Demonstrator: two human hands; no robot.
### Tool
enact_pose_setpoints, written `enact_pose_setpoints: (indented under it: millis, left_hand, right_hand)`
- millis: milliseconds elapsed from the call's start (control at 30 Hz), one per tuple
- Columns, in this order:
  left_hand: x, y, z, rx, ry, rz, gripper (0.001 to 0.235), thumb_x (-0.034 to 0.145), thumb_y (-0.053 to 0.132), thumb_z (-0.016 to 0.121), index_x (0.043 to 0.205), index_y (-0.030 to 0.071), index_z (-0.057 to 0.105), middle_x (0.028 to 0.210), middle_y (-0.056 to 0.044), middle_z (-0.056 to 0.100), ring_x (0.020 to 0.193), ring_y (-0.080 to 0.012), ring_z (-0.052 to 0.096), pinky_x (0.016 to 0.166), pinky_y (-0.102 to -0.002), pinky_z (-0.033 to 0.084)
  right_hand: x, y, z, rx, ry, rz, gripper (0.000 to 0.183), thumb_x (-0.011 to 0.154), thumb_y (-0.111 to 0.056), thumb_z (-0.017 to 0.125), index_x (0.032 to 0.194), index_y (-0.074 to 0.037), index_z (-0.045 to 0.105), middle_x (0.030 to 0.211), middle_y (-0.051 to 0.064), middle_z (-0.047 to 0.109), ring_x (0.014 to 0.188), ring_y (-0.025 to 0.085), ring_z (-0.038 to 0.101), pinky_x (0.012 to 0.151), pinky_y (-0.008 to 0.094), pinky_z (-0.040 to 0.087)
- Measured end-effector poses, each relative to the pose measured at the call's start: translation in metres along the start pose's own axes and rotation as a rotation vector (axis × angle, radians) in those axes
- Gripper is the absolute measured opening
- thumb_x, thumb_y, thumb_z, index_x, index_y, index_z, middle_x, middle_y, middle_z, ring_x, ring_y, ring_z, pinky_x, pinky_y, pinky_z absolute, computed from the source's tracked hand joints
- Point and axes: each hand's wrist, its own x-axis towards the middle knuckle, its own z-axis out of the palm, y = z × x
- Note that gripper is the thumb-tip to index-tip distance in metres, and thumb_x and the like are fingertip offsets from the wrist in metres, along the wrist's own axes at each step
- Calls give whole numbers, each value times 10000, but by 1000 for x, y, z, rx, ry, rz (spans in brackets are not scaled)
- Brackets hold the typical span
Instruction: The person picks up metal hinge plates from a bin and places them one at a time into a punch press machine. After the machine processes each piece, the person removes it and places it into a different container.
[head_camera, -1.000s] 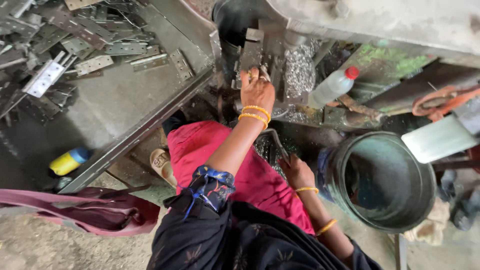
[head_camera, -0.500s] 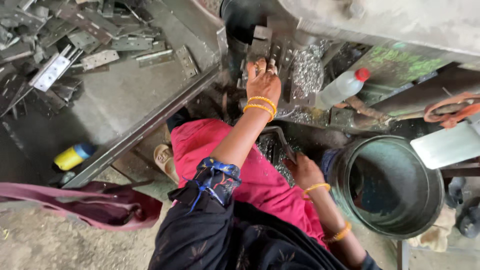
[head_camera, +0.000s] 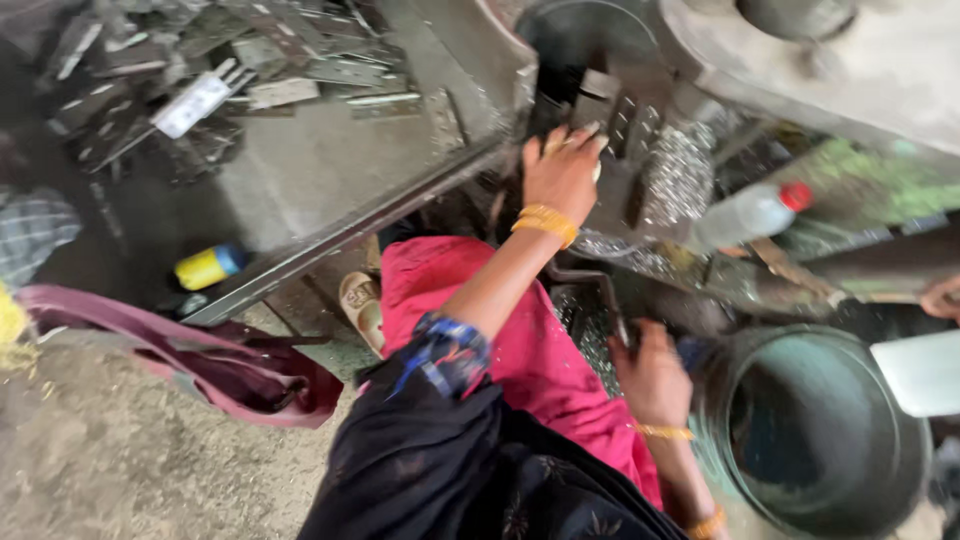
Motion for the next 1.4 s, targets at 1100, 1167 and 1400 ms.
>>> enact_pose_setpoints:
  millis: [1100,1167,1400]
  left_hand:
    - [36,-358,9,633,-516,-127,309,1037,150,463,1198,191,724,1239,-30,739,1232,-198,621,1071,-474,357]
    - [8,-346,-7,664,-502,-127,293,1008,161,488,1133,204,749,1186,-16,750,1219,-194,629,1093,-479,359]
    - [-74,-327,-113,419,-499,-233,339,814,203,672,1111,320,784,1024,-105,742,1023,-326,670,836,-491,511]
  right_hand:
    - [61,-57,-88,32,37,81,353,925,-368,657,1212,-162,669,986,127,765,910,339,742,771,461,565]
    - [61,-56,-87,50,-12,102,373,908,-347,657,1238,-173,664,980,129,769,899,341,744,768,464,565]
    - [62,-55,-91,144,-33,30,283,945,-354,629,1148,-169,700,1014,119,770,946,372,724,758,481,548]
